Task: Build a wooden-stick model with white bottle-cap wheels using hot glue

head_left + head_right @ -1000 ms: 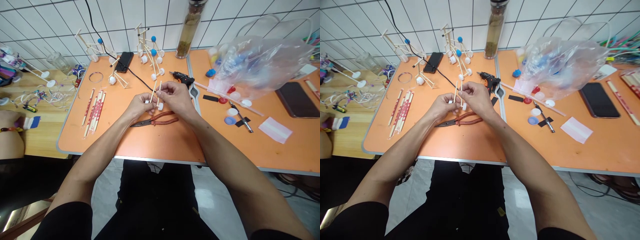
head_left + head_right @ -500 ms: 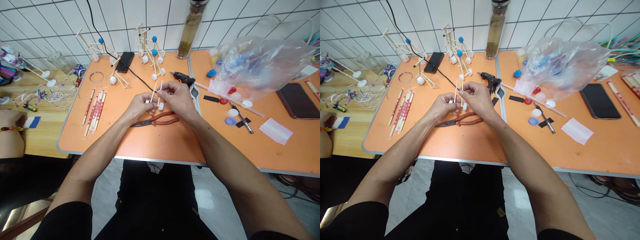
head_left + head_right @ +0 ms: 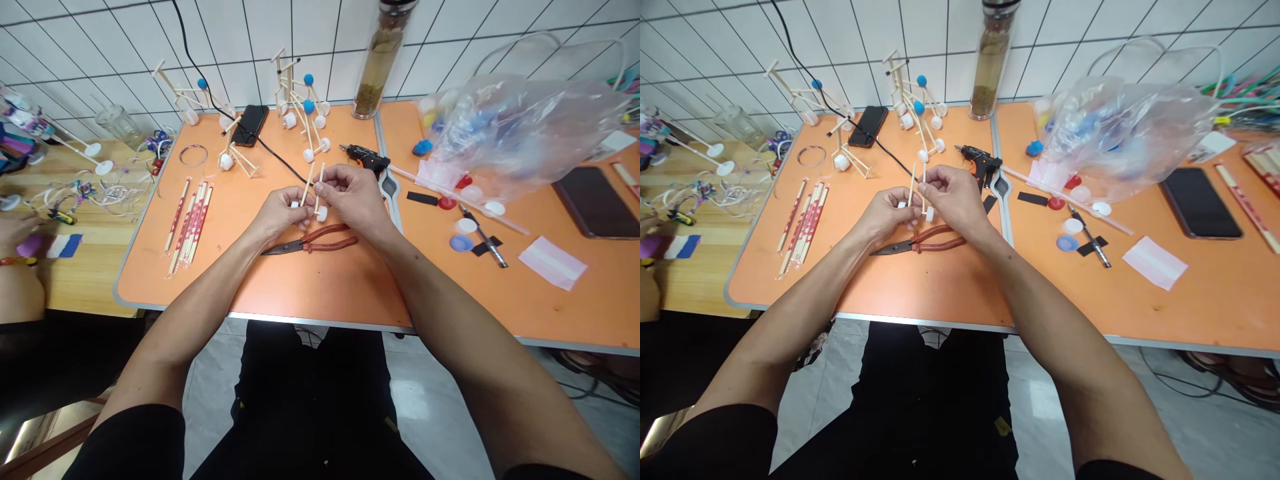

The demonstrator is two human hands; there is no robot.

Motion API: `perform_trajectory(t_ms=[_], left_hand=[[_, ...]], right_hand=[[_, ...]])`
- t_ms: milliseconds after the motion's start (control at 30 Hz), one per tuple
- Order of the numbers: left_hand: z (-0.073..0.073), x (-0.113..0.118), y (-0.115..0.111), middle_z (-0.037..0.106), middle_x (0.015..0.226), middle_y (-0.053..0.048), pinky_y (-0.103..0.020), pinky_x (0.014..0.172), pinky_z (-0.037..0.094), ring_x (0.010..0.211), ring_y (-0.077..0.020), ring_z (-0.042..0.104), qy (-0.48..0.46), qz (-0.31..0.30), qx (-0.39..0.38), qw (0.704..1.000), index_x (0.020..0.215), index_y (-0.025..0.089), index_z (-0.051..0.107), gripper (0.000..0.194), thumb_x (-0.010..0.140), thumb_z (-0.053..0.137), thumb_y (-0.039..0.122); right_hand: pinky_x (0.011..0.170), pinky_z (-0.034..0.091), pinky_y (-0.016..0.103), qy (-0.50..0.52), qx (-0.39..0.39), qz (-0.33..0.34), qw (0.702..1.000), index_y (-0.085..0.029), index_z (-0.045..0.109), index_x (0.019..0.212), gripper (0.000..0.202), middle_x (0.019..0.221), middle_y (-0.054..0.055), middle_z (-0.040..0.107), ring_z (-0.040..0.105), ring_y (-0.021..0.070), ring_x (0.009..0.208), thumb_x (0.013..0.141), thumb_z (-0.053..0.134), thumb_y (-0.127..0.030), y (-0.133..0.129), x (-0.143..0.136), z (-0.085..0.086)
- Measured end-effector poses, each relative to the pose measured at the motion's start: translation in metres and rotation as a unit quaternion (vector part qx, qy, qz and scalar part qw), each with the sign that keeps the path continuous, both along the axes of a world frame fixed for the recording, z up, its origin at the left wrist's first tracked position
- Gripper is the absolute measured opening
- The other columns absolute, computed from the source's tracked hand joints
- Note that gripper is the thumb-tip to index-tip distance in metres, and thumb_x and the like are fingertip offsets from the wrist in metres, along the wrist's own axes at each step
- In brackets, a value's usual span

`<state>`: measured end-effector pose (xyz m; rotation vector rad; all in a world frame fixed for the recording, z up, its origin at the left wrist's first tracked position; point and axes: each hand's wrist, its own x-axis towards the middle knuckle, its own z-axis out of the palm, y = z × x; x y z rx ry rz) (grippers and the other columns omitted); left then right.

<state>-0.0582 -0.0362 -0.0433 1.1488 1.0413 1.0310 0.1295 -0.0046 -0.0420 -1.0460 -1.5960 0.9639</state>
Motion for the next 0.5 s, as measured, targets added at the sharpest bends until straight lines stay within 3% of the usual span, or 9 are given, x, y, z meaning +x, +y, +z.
perform_trajectory(t_ms=[500], left_hand=[[-0.0009,0.0003,0.0014,0.075,0.074,0.001,-0.02,0.055,0.056,0.053,-0.0073,0.064,-0.009,0.006,-0.006,1.0,0.085,0.015,0.075,0.017,0.072,0.084,0.01]], right_hand=[[0.069,0.049,0.032,0.007,-0.003,0.004,1.0,-0.022,0.079,0.091,0.013,0.08,0.0,0.073,0.064,0.0182,0.075,0.087,0.084,-0.033,-0.0017,-0.001,0.0016]])
